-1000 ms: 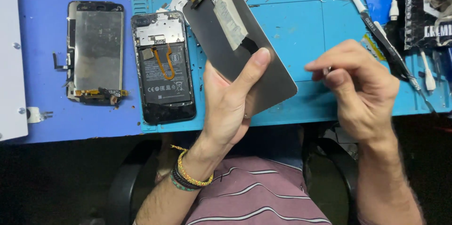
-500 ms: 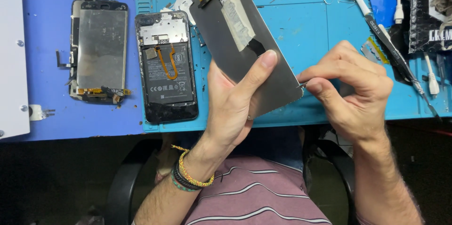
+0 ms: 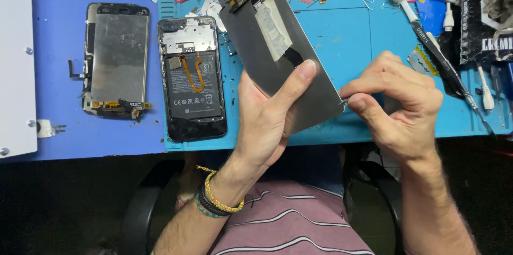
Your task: Cleaning a smartphone screen component using a cloth and spray cleaner
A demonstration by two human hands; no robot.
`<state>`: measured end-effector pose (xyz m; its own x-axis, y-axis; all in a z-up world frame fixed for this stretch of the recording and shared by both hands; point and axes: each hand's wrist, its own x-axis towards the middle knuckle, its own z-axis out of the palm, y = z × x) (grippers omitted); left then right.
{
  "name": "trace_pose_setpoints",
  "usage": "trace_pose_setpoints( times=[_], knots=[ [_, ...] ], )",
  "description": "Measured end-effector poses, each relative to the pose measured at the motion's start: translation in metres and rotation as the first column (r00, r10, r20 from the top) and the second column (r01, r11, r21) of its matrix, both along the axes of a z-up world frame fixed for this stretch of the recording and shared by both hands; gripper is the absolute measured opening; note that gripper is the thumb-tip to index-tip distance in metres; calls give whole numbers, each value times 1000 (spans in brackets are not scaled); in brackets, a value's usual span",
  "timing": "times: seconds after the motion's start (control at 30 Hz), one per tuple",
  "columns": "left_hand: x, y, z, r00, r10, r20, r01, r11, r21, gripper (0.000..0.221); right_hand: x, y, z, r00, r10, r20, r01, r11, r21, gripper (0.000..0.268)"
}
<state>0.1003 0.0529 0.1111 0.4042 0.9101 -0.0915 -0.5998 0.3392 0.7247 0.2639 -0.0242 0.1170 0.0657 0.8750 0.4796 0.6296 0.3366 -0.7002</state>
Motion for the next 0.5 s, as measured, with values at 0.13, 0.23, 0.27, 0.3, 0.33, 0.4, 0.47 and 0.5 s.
trace_pose_setpoints(
  times=[0.13,0.23,0.27,0.3,0.33,0.4,0.47,0.5],
  knots=[
    [0,-1,-2,1000,3,5,-3,1000,0,32,0,0,0,1000,7,2,-7,1000,10,27],
    [1,-1,-2,1000,14,-21,-15,1000,-14,38,0,0,1,1000,18,1,-18,1000,12,26],
    [1,-1,-2,1000,13,-15,-13,1000,-15,36,0,-1,0,1000,15,-2,-15,1000,6,27],
    [1,-1,-2,1000,12,-8,-12,1000,-16,33,0,-1,0,1000,12,-5,-12,1000,-1,28],
    [1,-1,-3,1000,12,-8,-12,1000,-15,33,0,-1,0,1000,12,-4,-12,1000,-1,28],
    [1,-1,-4,1000,21,-14,-21,1000,-12,36,0,0,0,1000,25,-2,-25,1000,16,25],
    [0,0,-2,999,25,-25,-25,1000,-13,35,-1,0,4,999,41,26,-41,999,13,24],
    [0,0,-1,999,28,-37,-28,1000,-13,35,-2,1,5,997,57,53,-57,998,11,24]
  ],
)
